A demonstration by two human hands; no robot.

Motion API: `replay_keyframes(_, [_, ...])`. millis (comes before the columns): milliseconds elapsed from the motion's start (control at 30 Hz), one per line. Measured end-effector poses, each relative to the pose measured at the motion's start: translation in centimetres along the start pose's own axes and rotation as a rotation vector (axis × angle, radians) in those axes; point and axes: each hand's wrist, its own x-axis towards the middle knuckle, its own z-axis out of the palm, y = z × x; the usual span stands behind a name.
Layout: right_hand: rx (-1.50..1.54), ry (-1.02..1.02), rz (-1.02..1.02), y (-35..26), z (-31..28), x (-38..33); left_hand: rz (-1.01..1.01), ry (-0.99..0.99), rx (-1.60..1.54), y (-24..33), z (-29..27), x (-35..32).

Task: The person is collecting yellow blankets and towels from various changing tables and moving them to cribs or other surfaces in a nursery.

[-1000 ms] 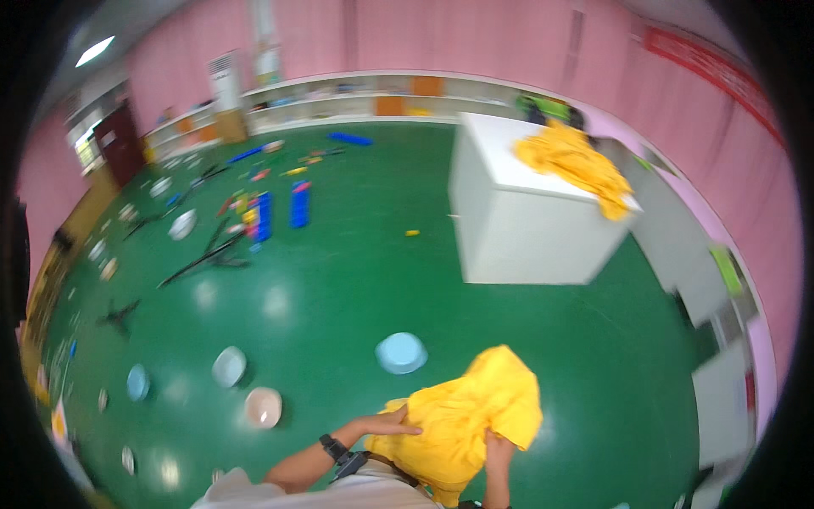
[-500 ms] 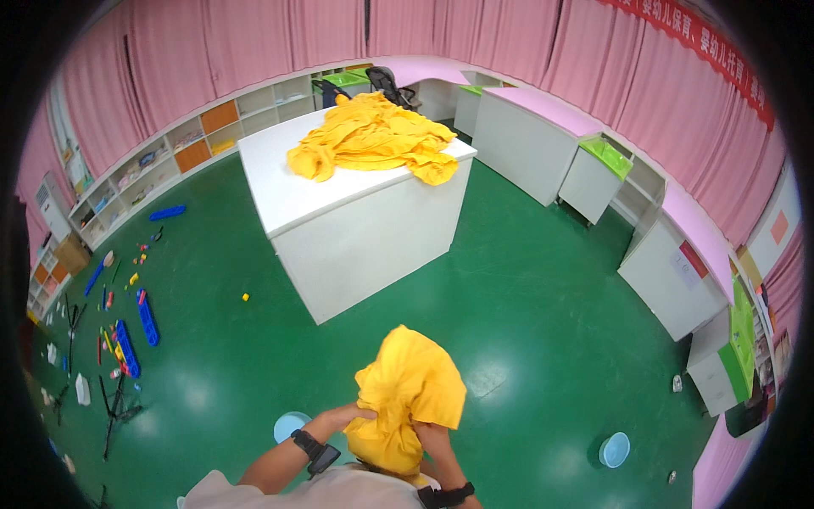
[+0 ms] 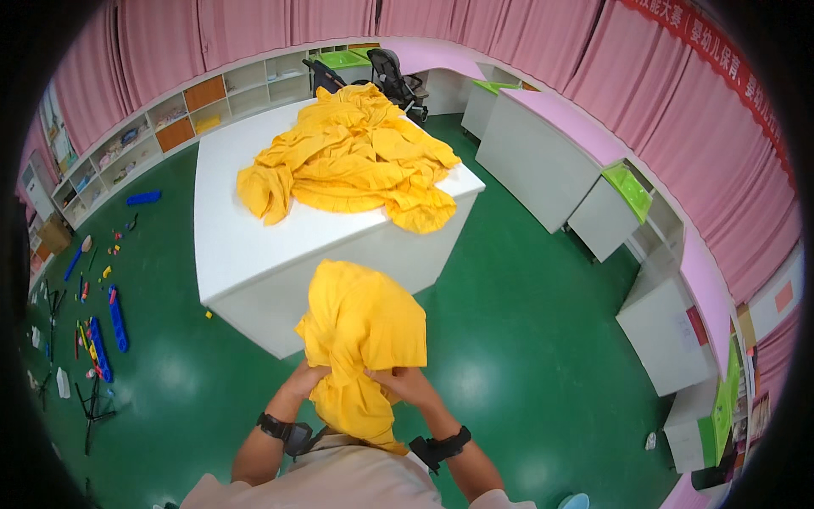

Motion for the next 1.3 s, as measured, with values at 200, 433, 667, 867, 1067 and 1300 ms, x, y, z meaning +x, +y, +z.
replay_keyframes(200, [0.057,-0.270,-0.197,-3.1,-7.2,15.4,0.007,0.035,-0.371,7.1,-2.7,17.6])
replay_keyframes(433, [-0.250,-0.064,-0.310,-8.2,-13.4,33.4,0.130,0.117,-0.436,17.4,-3.5,34.7])
replay_keyframes(667, [0.124,-0.003,-0.329,-5.8,-20.1,55.5,0.531,0.327,-0.232,22.4,-6.3,46.3])
replay_keyframes(867, [-1.035,-0.324,-0.183,1.9,-17.1,66.4,0.177,0.506,0.284,12.7,-12.5,52.7])
replay_keyframes(1067, [-1.147,-0.500,-0.254,8.2,-16.0,67.9,0.171,0.643,0.616,6.5,-15.3,55.9])
replay_keyframes(1300, [-1.459,-0.460,-0.406,3.5,-13.0,64.1,0.127,0.639,0.118,9.6,-13.9,51.2])
